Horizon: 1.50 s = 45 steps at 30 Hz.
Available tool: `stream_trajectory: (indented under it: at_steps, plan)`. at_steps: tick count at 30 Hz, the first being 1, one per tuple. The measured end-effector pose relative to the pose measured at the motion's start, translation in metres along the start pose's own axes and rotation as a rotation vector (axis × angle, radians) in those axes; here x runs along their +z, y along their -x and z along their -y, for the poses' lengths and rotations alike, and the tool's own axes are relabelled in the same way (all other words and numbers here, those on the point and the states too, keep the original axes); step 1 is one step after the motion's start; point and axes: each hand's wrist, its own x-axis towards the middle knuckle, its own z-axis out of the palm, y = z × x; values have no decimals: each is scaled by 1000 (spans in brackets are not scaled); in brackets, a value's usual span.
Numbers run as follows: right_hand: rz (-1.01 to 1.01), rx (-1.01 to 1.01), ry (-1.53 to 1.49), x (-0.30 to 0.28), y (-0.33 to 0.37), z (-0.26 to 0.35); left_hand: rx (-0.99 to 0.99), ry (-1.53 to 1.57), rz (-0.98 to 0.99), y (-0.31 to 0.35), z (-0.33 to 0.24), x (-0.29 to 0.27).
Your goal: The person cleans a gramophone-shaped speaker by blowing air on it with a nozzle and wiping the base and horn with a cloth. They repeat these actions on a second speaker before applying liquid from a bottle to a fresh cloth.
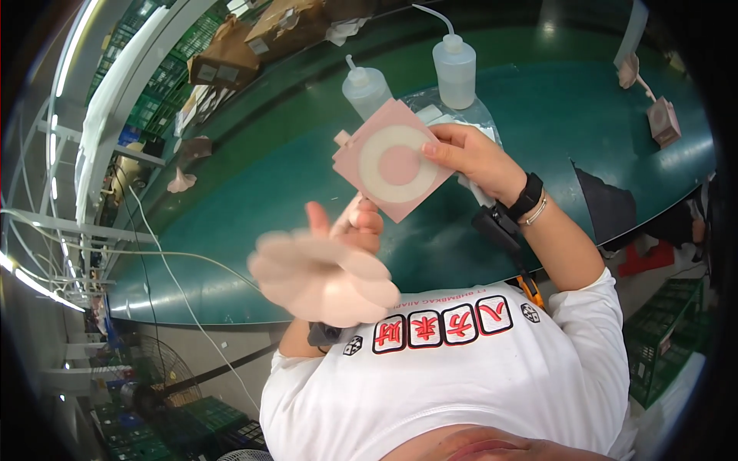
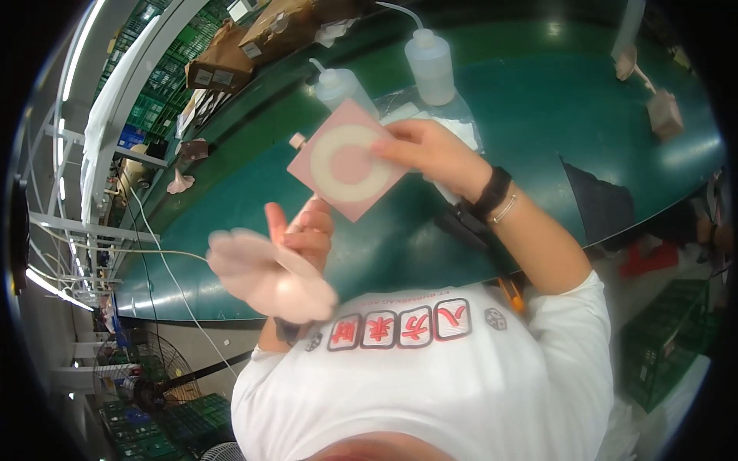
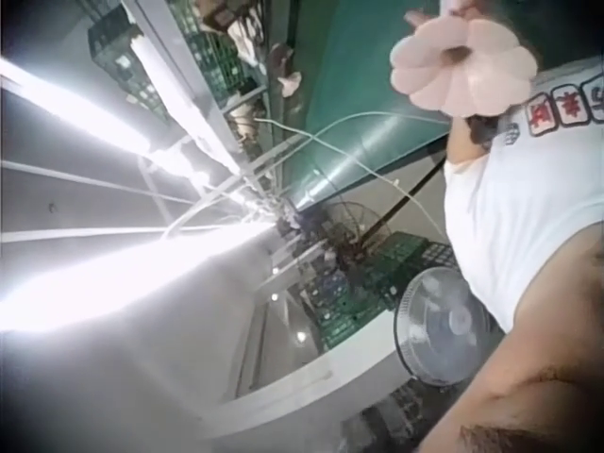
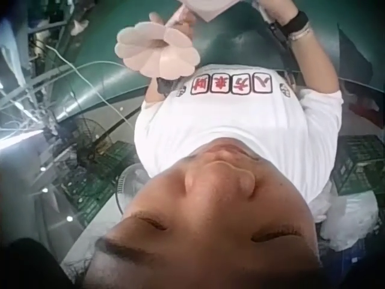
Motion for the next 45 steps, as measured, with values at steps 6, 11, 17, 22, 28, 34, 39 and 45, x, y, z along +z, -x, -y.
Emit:
stream_trajectory:
  at_steps: [6,11,17,22,28,34,39,45]
  plan:
    - [-72,148,-138,10,13,3,194,-586,360,-13,-24,-19]
    - [-166,145,-126,14,21,7,624,-978,68,-25,-32,-40]
    - [-52,329,-138,2,31,9,1034,-1208,218,-45,-26,-36]
    - [-77,68,-35,-3,64,14,1038,-1144,189,-65,-19,-18]
    - [-112,-332,528,-14,97,31,895,-1018,161,-80,3,-7]
    - [-325,21,32,-35,115,8,831,-1010,428,-105,9,-16]
    - [-248,162,-326,-48,130,9,787,-1086,577,-122,27,2]
    - [-666,-404,-142,-93,174,33,710,-1346,155,-129,51,6]
